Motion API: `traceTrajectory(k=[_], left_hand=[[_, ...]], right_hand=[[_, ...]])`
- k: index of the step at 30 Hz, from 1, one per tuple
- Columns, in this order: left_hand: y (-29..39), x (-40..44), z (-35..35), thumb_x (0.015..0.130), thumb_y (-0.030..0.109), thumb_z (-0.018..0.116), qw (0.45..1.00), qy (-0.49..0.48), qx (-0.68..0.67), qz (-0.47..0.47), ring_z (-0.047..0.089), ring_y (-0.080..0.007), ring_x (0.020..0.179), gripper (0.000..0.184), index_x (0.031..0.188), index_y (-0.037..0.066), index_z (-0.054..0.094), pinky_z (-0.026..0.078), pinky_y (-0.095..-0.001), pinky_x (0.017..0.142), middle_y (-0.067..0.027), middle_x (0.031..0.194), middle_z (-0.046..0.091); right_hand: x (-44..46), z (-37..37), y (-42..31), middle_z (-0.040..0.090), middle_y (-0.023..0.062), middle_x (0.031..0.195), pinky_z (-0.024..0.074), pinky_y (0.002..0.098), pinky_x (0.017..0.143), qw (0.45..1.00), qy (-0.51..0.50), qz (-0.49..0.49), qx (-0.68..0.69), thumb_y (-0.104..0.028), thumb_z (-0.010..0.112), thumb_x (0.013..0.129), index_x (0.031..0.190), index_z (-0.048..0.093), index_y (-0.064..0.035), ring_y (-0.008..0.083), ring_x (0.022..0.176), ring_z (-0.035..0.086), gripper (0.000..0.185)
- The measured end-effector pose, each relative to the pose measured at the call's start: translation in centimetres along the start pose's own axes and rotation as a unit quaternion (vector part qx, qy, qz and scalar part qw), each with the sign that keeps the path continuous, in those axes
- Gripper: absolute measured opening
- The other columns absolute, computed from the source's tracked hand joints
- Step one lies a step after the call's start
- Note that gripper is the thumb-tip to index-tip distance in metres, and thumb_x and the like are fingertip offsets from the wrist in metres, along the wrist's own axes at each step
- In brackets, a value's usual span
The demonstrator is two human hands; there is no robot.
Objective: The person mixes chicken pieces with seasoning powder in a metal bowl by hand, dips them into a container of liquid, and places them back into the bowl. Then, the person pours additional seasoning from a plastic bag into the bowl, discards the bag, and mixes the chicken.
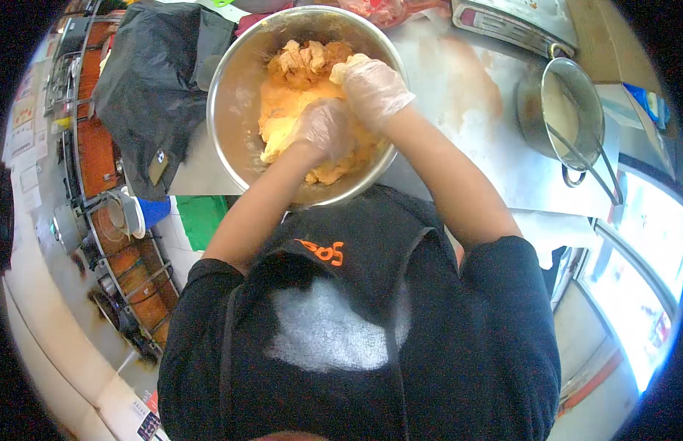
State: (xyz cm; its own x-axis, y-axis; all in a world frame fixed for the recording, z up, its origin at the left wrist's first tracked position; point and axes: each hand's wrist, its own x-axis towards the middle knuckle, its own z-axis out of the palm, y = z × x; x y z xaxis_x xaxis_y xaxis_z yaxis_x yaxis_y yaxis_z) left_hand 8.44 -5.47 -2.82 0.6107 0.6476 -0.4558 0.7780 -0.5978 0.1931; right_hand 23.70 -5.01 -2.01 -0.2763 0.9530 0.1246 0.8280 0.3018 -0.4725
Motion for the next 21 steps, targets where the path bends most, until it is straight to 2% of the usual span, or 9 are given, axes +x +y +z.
traceTrajectory(k=[4, 8, 11, 14, 16, 17, 19, 20, 21], left_hand=[[-3.0, 0.9, 1.4, 0.086, 0.03, 0.058, 0.999, 0.003, -0.015, -0.03, 0.07, -0.0332, 0.094, 0.03, 0.093, 0.007, 0.075, 0.054, -0.046, 0.082, -0.0176, 0.095, 0.072], [-3.4, -0.1, -0.2, 0.087, 0.032, 0.061, 0.999, -0.014, 0.015, -0.045, 0.069, -0.0355, 0.093, 0.031, 0.093, 0.005, 0.075, 0.054, -0.0459, 0.081, -0.0185, 0.093, 0.072], [-3.9, -1.8, -1.3, 0.088, 0.035, 0.063, 0.999, 0.028, 0.004, -0.033, 0.068, -0.037, 0.092, 0.035, 0.092, 0.002, 0.074, 0.054, -0.0446, 0.081, -0.0201, 0.095, 0.071], [-5.0, -3.3, -2.2, 0.09, 0.034, 0.062, 0.986, 0.084, -0.131, -0.062, 0.067, -0.0376, 0.094, 0.034, 0.095, 0.002, 0.073, 0.052, -0.0451, 0.082, -0.0212, 0.097, 0.071], [-5.7, -4.0, -1.8, 0.089, 0.033, 0.063, 0.85, 0.133, -0.505, -0.073, 0.066, -0.0385, 0.095, 0.032, 0.102, 0.006, 0.073, 0.051, -0.047, 0.083, -0.0209, 0.099, 0.07], [-6.1, -4.2, -1.8, 0.089, 0.033, 0.063, 0.85, 0.133, -0.504, -0.074, 0.066, -0.0385, 0.095, 0.032, 0.102, 0.006, 0.073, 0.051, -0.047, 0.083, -0.0209, 0.099, 0.07], [-5.7, -4.8, -4.1, 0.085, 0.034, 0.068, 0.948, 0.093, -0.276, -0.125, 0.066, -0.0374, 0.096, 0.035, 0.105, 0.006, 0.073, 0.051, -0.0466, 0.084, -0.021, 0.099, 0.071], [-5.7, -4.9, -3.5, 0.085, 0.034, 0.068, 0.948, 0.094, -0.277, -0.127, 0.066, -0.0374, 0.096, 0.035, 0.105, 0.006, 0.073, 0.051, -0.0466, 0.084, -0.021, 0.099, 0.071], [-5.3, -4.9, -2.9, 0.082, 0.032, 0.07, 0.961, 0.165, -0.182, -0.124, 0.067, -0.036, 0.097, 0.036, 0.107, 0.005, 0.071, 0.052, -0.0444, 0.087, -0.0199, 0.1, 0.07]], right_hand=[[-0.2, -1.1, 0.3, 0.063, 0.0196, 0.099, 0.0522, 0.0462, 0.083, 1.0, 0.027, -0.012, 0.011, -0.013, 0.054, 0.088, 0.097, 0.068, -0.01, 0.0367, 0.094, 0.065, 0.016], [-0.2, -0.6, 1.0, 0.062, 0.0202, 0.1, 0.0515, 0.0451, 0.085, 0.999, 0.04, -0.014, 0.012, -0.014, 0.054, 0.09, 0.098, 0.069, -0.0098, 0.0356, 0.096, 0.063, 0.017], [-0.3, -2.0, 0.0, 0.063, 0.0196, 0.099, 0.051, 0.0454, 0.085, 0.996, 0.026, 0.072, 0.05, -0.015, 0.057, 0.09, 0.098, 0.07, -0.0082, 0.036, 0.096, 0.064, 0.017], [-0.2, -2.2, 0.2, 0.067, 0.0175, 0.094, 0.0527, 0.0431, 0.081, 0.989, 0.062, 0.086, 0.107, -0.017, 0.063, 0.089, 0.096, 0.072, -0.0057, 0.0354, 0.09, 0.065, 0.016], [0.0, -2.2, 0.6, 0.068, 0.0189, 0.095, 0.0534, 0.0406, 0.081, 0.981, 0.025, 0.084, 0.176, -0.015, 0.065, 0.087, 0.098, 0.072, -0.0057, 0.0345, 0.092, 0.066, 0.016], [0.1, -2.3, 0.6, 0.068, 0.0189, 0.095, 0.0534, 0.0406, 0.081, 0.98, 0.025, 0.085, 0.176, -0.015, 0.065, 0.087, 0.098, 0.072, -0.0057, 0.0345, 0.092, 0.066, 0.016], [0.5, -3.0, 0.1, 0.069, 0.0179, 0.092, 0.0534, 0.0383, 0.081, 0.97, -0.021, 0.133, 0.201, -0.015, 0.066, 0.084, 0.098, 0.071, -0.0051, 0.0315, 0.089, 0.067, 0.018], [0.6, -3.2, 0.0, 0.069, 0.0179, 0.092, 0.0534, 0.0383, 0.081, 0.97, -0.022, 0.131, 0.201, -0.015, 0.066, 0.084, 0.098, 0.071, -0.0051, 0.0315, 0.089, 0.067, 0.018], [0.6, -3.3, -0.1, 0.069, 0.0166, 0.089, 0.0532, 0.0385, 0.08, 0.965, -0.023, 0.144, 0.216, -0.015, 0.067, 0.084, 0.099, 0.071, -0.0052, 0.0301, 0.087, 0.067, 0.018]])
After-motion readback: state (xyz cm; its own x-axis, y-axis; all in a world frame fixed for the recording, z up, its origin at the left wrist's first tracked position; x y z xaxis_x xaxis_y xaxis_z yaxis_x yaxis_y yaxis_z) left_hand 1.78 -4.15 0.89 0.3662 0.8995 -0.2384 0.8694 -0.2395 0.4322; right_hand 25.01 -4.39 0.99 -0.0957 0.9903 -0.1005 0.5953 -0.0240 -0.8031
